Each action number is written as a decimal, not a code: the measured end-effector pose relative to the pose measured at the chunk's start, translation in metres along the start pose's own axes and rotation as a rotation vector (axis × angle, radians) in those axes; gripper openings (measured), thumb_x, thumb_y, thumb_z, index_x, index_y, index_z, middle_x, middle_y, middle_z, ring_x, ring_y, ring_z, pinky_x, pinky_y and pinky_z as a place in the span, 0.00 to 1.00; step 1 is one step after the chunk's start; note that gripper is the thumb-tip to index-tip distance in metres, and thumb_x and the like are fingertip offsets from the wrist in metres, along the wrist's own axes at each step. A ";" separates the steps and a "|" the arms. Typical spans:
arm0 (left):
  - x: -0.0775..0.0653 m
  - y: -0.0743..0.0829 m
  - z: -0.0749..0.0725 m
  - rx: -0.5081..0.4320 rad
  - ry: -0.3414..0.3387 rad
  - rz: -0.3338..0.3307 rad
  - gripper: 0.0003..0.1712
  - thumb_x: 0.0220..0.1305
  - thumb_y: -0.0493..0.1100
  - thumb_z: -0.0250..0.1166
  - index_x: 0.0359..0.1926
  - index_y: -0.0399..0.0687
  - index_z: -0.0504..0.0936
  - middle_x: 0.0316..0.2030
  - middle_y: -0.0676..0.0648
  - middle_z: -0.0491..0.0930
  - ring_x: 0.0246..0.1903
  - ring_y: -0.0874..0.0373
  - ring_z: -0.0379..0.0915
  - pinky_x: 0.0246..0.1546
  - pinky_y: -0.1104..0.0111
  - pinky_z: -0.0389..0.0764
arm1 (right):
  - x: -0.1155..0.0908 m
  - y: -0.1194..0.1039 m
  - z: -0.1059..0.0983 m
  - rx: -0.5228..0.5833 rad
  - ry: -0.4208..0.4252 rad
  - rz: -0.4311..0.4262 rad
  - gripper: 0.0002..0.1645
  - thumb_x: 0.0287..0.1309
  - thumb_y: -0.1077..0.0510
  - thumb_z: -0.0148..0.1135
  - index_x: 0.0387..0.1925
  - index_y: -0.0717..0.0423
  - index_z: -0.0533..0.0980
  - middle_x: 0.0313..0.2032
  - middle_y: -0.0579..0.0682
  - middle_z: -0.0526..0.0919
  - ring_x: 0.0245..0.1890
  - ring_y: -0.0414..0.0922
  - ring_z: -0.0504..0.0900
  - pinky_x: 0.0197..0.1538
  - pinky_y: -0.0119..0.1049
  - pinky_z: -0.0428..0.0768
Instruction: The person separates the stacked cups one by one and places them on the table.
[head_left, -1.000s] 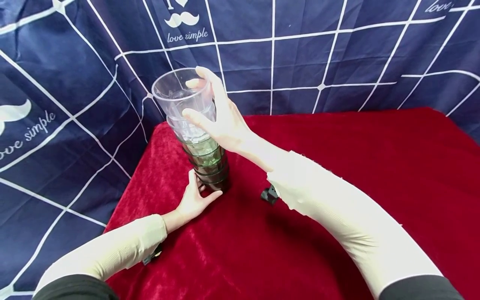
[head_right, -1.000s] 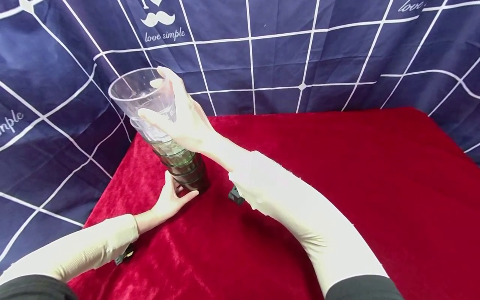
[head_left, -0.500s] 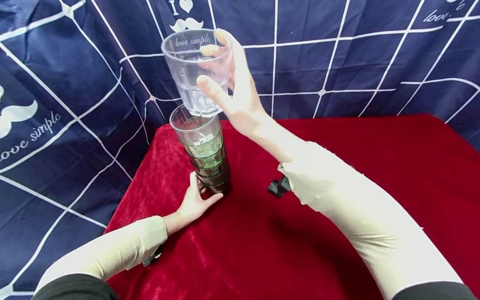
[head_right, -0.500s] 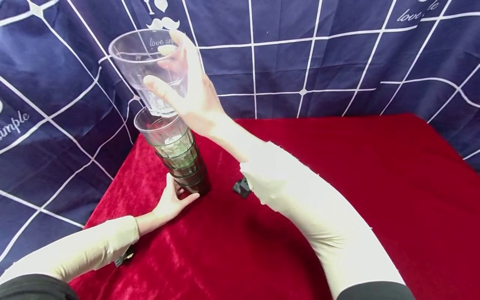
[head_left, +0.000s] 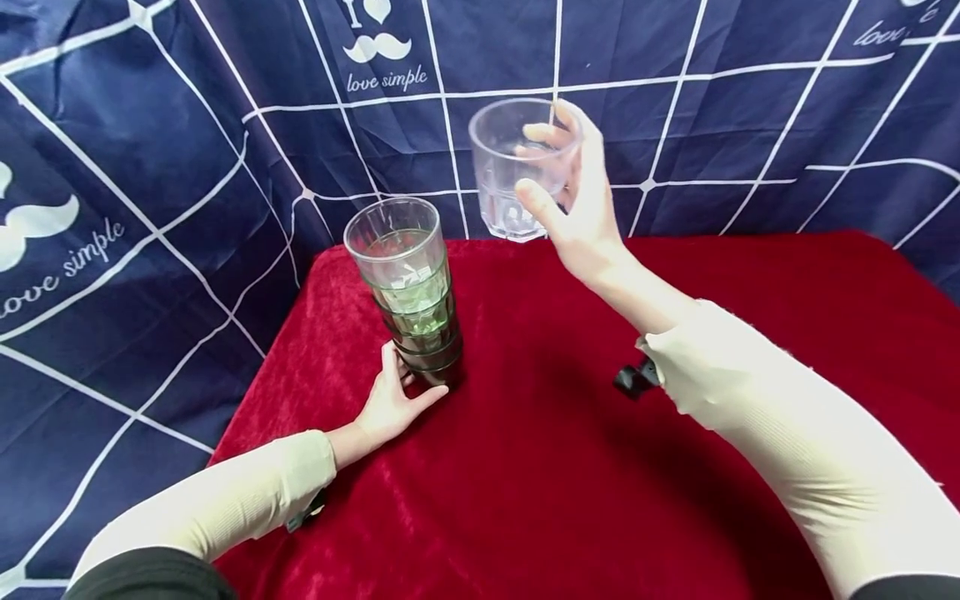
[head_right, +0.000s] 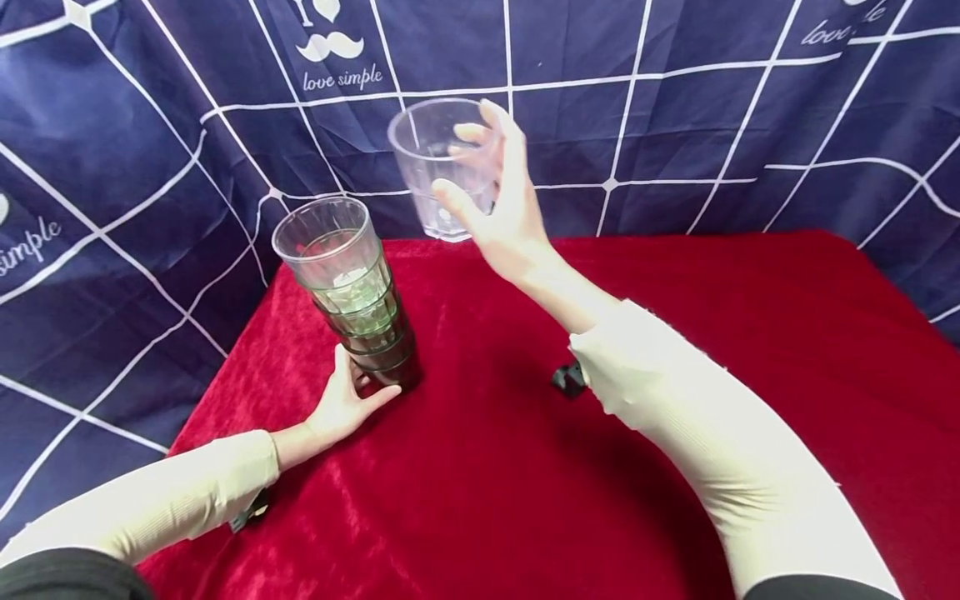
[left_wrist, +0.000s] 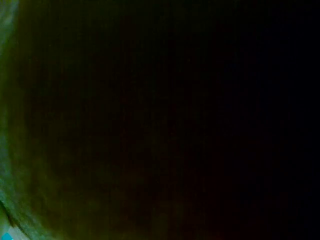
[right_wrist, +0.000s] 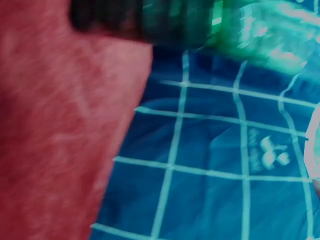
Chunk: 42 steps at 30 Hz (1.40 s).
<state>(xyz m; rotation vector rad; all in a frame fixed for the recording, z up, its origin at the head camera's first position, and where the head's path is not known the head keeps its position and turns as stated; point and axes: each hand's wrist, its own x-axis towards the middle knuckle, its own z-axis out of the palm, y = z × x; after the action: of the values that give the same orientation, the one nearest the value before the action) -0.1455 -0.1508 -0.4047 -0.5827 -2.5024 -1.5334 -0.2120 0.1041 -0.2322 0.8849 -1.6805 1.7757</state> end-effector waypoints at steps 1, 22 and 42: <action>0.001 -0.006 0.001 -0.009 -0.001 0.003 0.46 0.50 0.32 0.75 0.60 0.35 0.52 0.53 0.32 0.76 0.55 0.42 0.73 0.51 0.51 0.77 | -0.004 0.004 -0.005 -0.005 0.017 0.022 0.43 0.55 0.63 0.61 0.68 0.64 0.52 0.58 0.60 0.71 0.57 0.50 0.75 0.56 0.40 0.74; -0.002 -0.041 0.008 -0.073 -0.016 -0.074 0.47 0.51 0.36 0.76 0.62 0.44 0.52 0.57 0.41 0.75 0.59 0.53 0.70 0.56 0.55 0.74 | -0.092 0.066 -0.064 -0.345 0.039 0.453 0.43 0.55 0.74 0.63 0.65 0.71 0.48 0.59 0.72 0.65 0.64 0.61 0.65 0.68 0.46 0.60; 0.005 -0.044 0.007 -0.091 -0.030 -0.082 0.47 0.53 0.39 0.75 0.63 0.46 0.50 0.61 0.41 0.72 0.61 0.53 0.68 0.57 0.55 0.73 | -0.117 0.115 -0.099 -0.327 -0.057 0.621 0.48 0.53 0.69 0.68 0.67 0.68 0.46 0.63 0.70 0.64 0.68 0.60 0.59 0.70 0.51 0.53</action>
<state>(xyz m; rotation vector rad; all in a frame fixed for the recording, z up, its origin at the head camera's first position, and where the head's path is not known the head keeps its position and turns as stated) -0.1667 -0.1607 -0.4425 -0.5255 -2.5198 -1.6870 -0.2341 0.1999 -0.3971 0.2797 -2.3753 1.7589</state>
